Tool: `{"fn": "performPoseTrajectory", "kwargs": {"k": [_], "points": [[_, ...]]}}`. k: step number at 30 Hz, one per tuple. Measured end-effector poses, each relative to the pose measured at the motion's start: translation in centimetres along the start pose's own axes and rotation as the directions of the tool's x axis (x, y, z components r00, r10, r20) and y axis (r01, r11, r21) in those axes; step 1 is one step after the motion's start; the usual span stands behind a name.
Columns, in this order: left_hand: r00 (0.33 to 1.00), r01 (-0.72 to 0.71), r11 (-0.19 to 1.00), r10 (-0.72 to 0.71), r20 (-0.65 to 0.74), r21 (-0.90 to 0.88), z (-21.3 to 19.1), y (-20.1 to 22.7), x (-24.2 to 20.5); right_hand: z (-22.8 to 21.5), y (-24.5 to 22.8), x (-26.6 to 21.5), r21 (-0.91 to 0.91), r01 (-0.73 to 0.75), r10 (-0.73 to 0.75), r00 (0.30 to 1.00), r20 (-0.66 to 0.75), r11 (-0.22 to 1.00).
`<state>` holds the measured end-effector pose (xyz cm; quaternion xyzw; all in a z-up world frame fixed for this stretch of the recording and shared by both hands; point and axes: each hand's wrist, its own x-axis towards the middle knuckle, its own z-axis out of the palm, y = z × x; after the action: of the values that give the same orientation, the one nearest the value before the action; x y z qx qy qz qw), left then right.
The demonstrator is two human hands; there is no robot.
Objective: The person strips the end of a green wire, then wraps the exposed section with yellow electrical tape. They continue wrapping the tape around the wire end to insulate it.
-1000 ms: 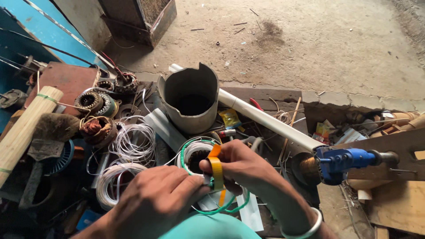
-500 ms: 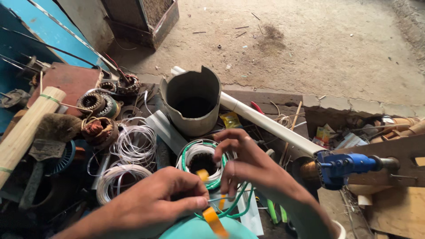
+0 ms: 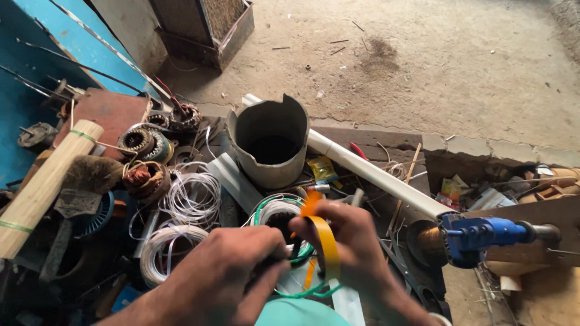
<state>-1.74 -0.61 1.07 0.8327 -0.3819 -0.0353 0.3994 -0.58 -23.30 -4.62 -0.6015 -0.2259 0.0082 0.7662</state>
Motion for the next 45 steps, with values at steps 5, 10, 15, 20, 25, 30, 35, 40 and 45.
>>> {"fn": "performPoseTrajectory", "kwargs": {"k": [5,10,15,20,25,30,35,40,45], "points": [[0.991,-0.127,0.907,0.133,0.013,0.402,1.1,-0.5,-0.6,-2.2,2.1,0.6,-0.079,-0.746,0.749,0.652,0.118,0.661],[0.999,0.013,0.987,-0.019,0.034,0.160,1.4,-1.0,-0.2,-2.2,-1.3,1.5,0.207,-0.799,0.813,0.582,0.034,0.564],[0.798,0.587,0.620,-0.330,0.505,-0.521,0.0,-1.6,0.2,-1.4,-5.0,1.7,0.190,-0.431,0.389,0.894,0.223,0.882],[0.801,0.598,0.397,-0.309,0.512,-0.696,-0.6,-1.3,0.9,-1.4,-3.8,-0.4,-0.559,0.501,-0.326,0.862,0.387,0.660],[0.874,0.480,0.670,-0.310,0.375,-0.566,-0.6,-0.3,1.4,-0.2,-3.0,-0.5,-0.512,0.724,-0.582,0.683,0.440,0.463],[0.989,0.117,0.992,-0.112,0.092,-0.052,-0.2,0.7,0.1,0.1,-1.8,0.1,-0.215,-0.324,0.311,0.946,-0.092,0.921],[0.963,-0.227,0.915,0.261,-0.061,0.333,1.0,0.9,0.0,-2.0,-0.1,1.4,-0.303,-0.651,0.716,0.661,0.225,0.696],[0.986,0.136,0.989,-0.130,0.108,-0.050,0.7,0.6,0.5,-1.1,-3.4,1.8,-0.058,-0.652,0.653,0.742,0.151,0.756],[0.774,0.633,0.450,-0.354,0.525,-0.630,-0.8,-0.8,0.9,-0.9,-5.5,0.4,-0.387,0.115,-0.034,0.977,0.210,0.915]]}}
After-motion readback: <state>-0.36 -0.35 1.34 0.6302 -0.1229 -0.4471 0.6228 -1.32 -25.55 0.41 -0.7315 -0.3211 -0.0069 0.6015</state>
